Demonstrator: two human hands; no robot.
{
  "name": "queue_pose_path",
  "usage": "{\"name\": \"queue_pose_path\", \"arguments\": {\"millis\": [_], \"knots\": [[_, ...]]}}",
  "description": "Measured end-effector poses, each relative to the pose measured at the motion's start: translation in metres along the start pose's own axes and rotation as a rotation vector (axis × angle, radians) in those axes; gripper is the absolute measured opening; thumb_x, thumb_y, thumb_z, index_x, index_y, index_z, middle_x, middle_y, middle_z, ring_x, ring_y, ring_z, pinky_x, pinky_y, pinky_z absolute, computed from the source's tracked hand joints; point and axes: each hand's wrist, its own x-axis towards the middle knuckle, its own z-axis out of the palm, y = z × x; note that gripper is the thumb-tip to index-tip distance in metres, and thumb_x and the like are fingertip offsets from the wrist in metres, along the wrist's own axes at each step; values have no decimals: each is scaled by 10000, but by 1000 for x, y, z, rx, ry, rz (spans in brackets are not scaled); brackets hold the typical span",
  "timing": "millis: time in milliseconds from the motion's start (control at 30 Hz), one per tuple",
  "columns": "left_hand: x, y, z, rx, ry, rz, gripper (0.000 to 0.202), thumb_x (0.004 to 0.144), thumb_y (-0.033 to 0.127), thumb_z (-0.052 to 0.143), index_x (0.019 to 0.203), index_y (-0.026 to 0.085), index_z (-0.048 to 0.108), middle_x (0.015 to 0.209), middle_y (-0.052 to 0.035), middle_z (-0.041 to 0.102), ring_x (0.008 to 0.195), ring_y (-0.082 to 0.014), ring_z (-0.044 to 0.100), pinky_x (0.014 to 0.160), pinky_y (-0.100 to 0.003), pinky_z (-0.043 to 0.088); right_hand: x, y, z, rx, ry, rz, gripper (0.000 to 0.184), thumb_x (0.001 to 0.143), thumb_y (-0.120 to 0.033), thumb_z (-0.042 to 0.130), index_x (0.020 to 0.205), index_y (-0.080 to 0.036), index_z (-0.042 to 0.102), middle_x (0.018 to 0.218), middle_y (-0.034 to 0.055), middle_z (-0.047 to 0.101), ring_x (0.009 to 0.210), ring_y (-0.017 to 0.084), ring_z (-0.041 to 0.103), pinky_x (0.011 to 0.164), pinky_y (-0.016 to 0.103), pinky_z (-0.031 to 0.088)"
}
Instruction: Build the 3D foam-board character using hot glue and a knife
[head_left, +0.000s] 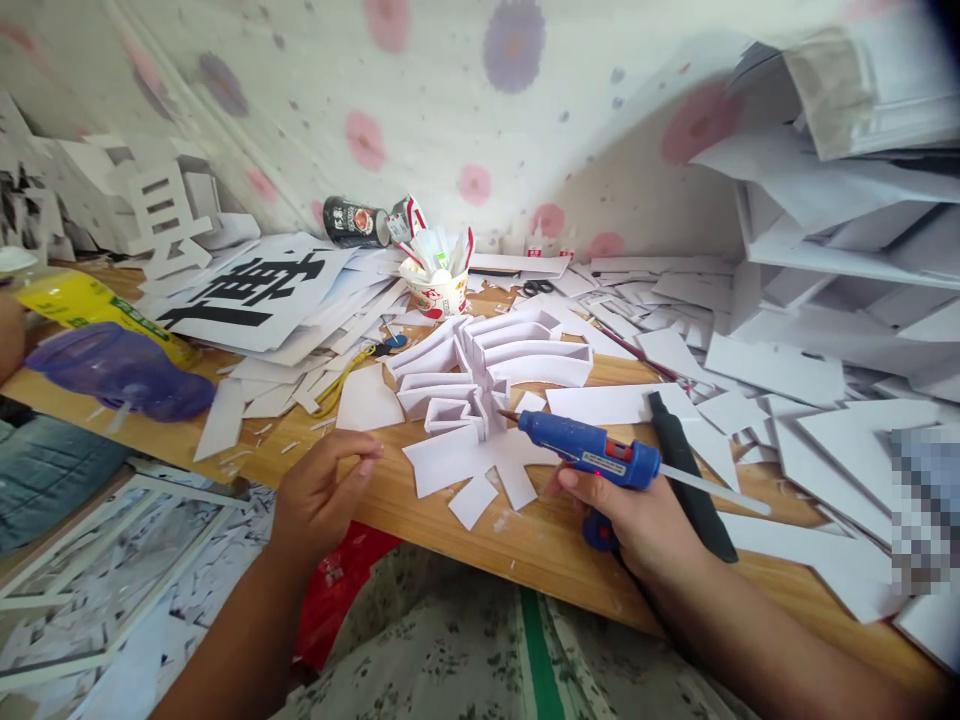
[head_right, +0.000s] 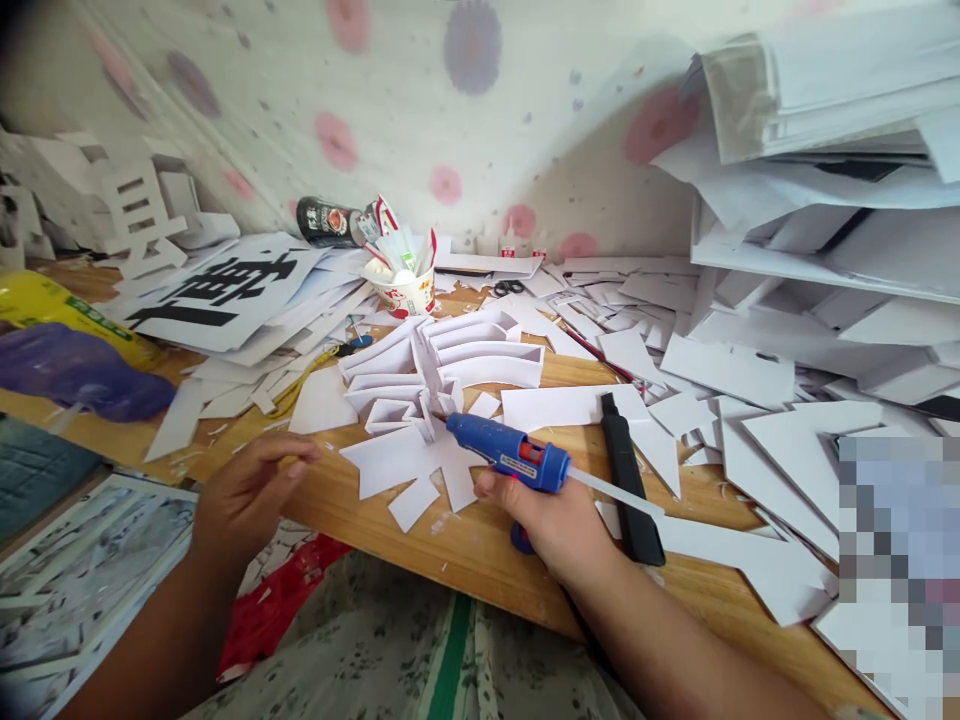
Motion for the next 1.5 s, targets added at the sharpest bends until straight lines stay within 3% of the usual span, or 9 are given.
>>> {"name": "queue_pose_path", "arguments": {"millis": [100, 167, 333, 500, 633, 733, 967, 1267, 1500], "knots": [[-8, 11, -6, -17, 118, -9, 106, 881, 264, 571, 840, 193, 639, 787, -4, 643, 772, -137, 608, 745, -270, 485, -5, -4, 1, 63, 21, -32, 256, 676, -411, 761, 780, -196, 670, 711, 41, 711, 619, 178, 613, 564, 301, 494], [-13, 20, -7, 2, 134, -60, 115, 883, 275, 569, 842, 192, 638, 743, 2, 635, 722, -128, 600, 694, -254, 483, -8, -6, 1, 95, 28, -57, 261, 665, -402, 765, 788, -194, 669, 707, 41, 710, 614, 177, 617, 564, 299, 500], [-22, 33, -2, 107, 55, -108, 198, 870, 365, 575, 832, 192, 662, 734, -8, 680, 706, -149, 646, 662, -255, 512, -10, -6, -1, 94, 7, -71, 239, 681, -409, 746, 768, -200, 671, 729, 38, 717, 647, 186, 634, 590, 303, 502], [-22, 46, 7, 94, -15, -126, 185, 874, 352, 573, 812, 210, 673, 722, 19, 698, 692, -138, 660, 686, -243, 521, -3, 3, 1, -4, -56, -47, 228, 692, -421, 735, 752, -206, 686, 732, 24, 718, 734, 209, 654, 745, 346, 516], [-21, 62, 12, 20, -7, -149, 205, 880, 325, 551, 747, 207, 654, 670, 37, 670, 628, -109, 623, 642, -208, 501, 2, 10, 4, -109, -129, -112, 290, 689, -444, 734, 862, -213, 700, 850, 41, 740, 816, 237, 661, 813, 383, 516], [-23, 70, 12, -21, 16, -202, 258, 890, 316, 518, 695, 195, 636, 649, 29, 642, 606, -103, 591, 626, -205, 490, 4, 13, 5, -165, -93, -136, 273, 687, -455, 729, 817, -218, 692, 813, 41, 739, 784, 239, 661, 786, 381, 525], [-31, 56, 9, -91, -128, -271, 347, 919, 373, 440, 699, 179, 627, 608, 10, 633, 552, -112, 588, 556, -208, 491, 8, 15, 4, -138, -85, -117, 261, 709, -434, 725, 852, -218, 698, 794, 45, 741, 796, 247, 673, 808, 395, 532], [-34, 47, 19, -203, -149, -304, 328, 890, 421, 466, 791, 164, 645, 562, 18, 628, 477, -100, 570, 503, -178, 469, 12, 20, 7, -179, 6, -101, 235, 690, -436, 719, 800, -229, 699, 804, 42, 746, 788, 255, 677, 780, 389, 538], [-42, 43, 22, -272, -216, -386, 342, 883, 469, 499, 923, 161, 641, 733, -23, 708, 651, -149, 677, 650, -214, 549, 12, 21, 1, -190, 44, -143, 311, 697, -500, 710, 783, -203, 686, 809, 56, 738, 837, 260, 672, 801, 380, 516]]}}
